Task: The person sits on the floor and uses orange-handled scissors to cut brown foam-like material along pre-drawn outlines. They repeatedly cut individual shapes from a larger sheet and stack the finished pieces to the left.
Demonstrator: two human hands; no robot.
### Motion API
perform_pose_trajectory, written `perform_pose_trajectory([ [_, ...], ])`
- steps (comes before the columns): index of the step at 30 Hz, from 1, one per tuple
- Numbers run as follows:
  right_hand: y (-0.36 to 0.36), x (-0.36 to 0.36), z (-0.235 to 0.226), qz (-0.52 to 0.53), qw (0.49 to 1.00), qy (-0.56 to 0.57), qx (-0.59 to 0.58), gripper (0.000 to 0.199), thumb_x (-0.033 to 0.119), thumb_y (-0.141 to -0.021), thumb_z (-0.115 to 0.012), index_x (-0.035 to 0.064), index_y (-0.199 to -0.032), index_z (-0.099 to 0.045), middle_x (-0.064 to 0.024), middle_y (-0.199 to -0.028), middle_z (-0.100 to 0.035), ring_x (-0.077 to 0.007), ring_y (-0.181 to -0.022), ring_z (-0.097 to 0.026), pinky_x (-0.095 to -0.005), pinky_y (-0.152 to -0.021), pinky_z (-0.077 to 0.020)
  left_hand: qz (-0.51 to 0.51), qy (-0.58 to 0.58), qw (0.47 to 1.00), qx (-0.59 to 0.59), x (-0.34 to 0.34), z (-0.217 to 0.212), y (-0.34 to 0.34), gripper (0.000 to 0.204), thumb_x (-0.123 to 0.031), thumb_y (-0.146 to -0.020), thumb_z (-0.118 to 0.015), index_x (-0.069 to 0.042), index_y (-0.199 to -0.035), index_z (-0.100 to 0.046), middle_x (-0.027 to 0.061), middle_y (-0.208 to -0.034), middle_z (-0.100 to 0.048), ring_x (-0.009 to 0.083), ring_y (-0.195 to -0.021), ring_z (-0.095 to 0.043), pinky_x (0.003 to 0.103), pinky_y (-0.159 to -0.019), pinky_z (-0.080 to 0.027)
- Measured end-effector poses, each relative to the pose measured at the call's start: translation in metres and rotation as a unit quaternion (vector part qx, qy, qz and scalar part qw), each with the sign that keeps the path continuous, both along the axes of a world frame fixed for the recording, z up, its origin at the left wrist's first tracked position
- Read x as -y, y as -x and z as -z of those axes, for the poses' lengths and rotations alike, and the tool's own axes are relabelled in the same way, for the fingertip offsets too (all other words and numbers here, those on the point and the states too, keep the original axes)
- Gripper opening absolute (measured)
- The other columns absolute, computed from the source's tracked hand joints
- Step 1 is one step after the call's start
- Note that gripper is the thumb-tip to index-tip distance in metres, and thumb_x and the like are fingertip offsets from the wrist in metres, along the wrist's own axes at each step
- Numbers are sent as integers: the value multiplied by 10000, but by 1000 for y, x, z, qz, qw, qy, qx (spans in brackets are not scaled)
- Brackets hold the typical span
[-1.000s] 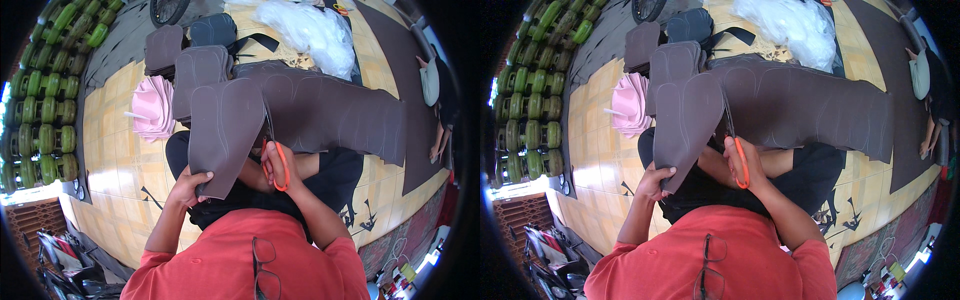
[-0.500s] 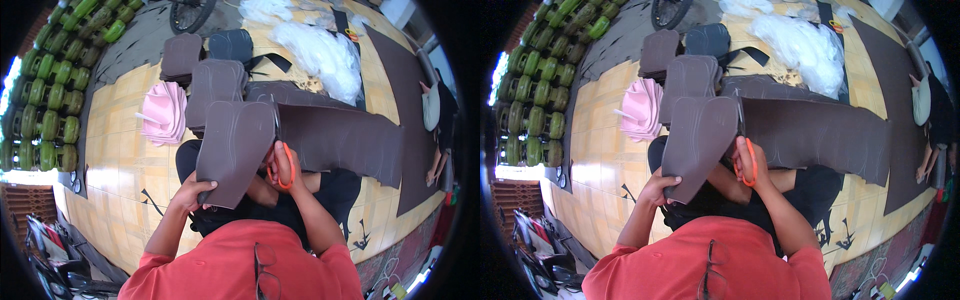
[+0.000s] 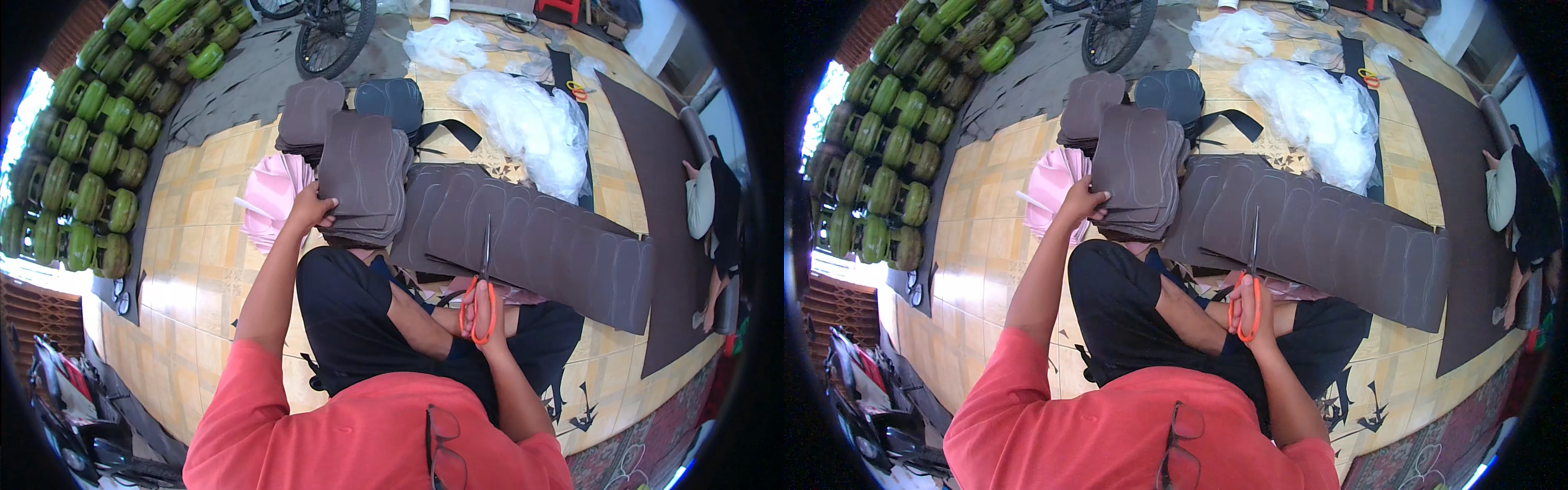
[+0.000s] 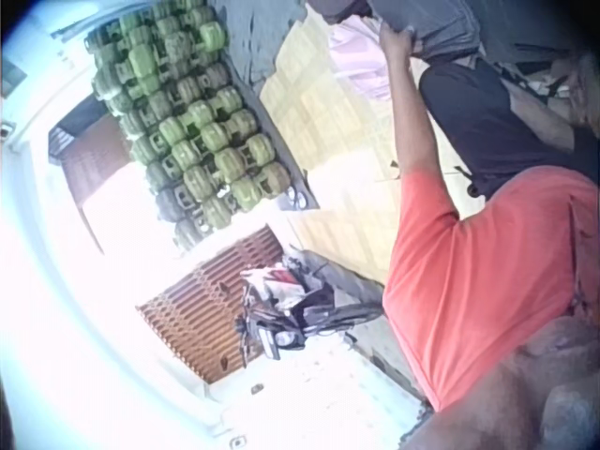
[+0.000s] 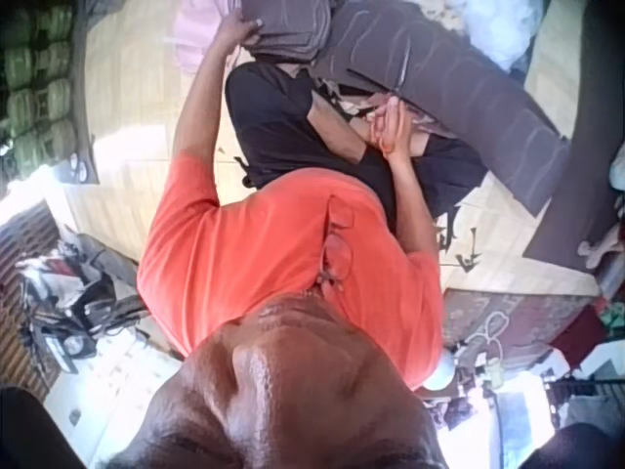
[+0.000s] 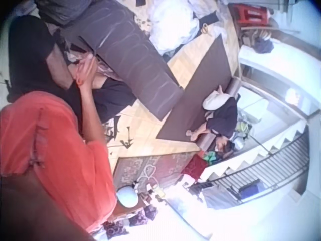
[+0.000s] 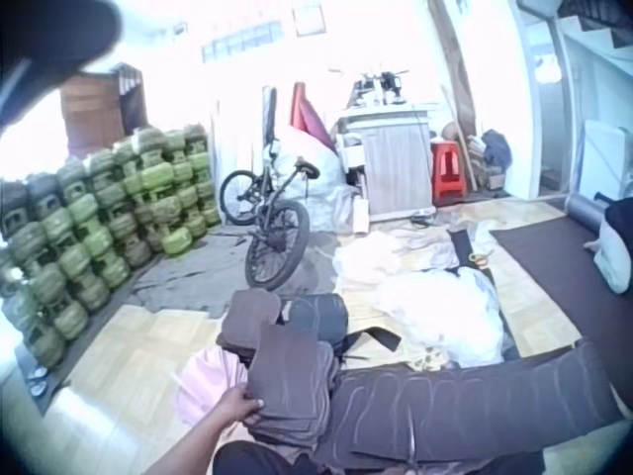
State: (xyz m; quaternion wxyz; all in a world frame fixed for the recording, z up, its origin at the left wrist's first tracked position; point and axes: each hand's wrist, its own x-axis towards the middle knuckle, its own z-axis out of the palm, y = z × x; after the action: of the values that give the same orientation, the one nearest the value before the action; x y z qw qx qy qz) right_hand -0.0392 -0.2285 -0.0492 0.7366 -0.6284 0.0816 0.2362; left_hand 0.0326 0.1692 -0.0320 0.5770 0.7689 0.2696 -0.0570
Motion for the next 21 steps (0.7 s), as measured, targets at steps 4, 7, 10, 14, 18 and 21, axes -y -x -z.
perform_pose_trajectory([
  [4, 13, 23, 10, 11, 1000, 22, -6, 508, 464, -989, -397, 9, -790, -504, -24, -520, -400, -111, -347, -405, -253, -309, -375, 40, -108, 993, -21, -10, 16, 0, 499, 6, -833, -631, 40, -1284, -421, 112, -839, -637, 139, -521, -601, 262, -415, -475],
  [7, 24, 38, 22, 21, 999, 19, -24, 499, 459, -992, -401, 11, -799, -507, -22, -529, -403, -109, -352, -411, -253, -310, -376, 69, -69, 995, -17, -10, 18, 1, 506, 22, -842, -619, 33, -1295, -395, 99, -836, -621, 129, -508, -563, 255, -415, -452],
  [10, 28, 43, 31, 16, 999, 1, -30, 491, 457, -991, -414, 12, -808, -511, -18, -530, -403, -108, -355, -413, -253, -313, -374, 80, -55, 995, -12, -14, 19, 6, 494, 14, -851, -623, 25, -1292, -400, 102, -861, -617, 122, -507, -551, 255, -422, -453],
  [14, 29, 42, 39, 24, 998, 10, -56, 476, 448, -988, -436, 14, -810, -512, -15, -529, -402, -108, -355, -411, -253, -316, -369, 84, -225, 963, -124, -7, -4, 3, 590, -89, -826, -701, 29, -1310, -384, 198, -934, -618, 253, -678, -666, 353, -539, -531],
  [18, 28, 42, 46, 53, 998, -15, -37, 468, 441, -988, -440, 15, -811, -518, -19, -535, -413, -106, -357, -414, -249, -317, -372, 88, -535, 833, 108, 36, -8, -4, 484, -187, -797, -717, 43, -1172, -514, 275, -979, -604, 415, -984, -610, 456, -833, -497],
  [21, 25, 41, 43, 68, 997, -2, -28, 448, 419, -990, -451, 14, -811, -517, -22, -539, -420, -102, -362, -414, -244, -320, -375, 205, -307, 923, 105, 122, -5, -16, 404, -254, -836, -687, 36, -1099, -587, 291, -1076, -578, 423, -989, -601, 447, -851, -489],
])
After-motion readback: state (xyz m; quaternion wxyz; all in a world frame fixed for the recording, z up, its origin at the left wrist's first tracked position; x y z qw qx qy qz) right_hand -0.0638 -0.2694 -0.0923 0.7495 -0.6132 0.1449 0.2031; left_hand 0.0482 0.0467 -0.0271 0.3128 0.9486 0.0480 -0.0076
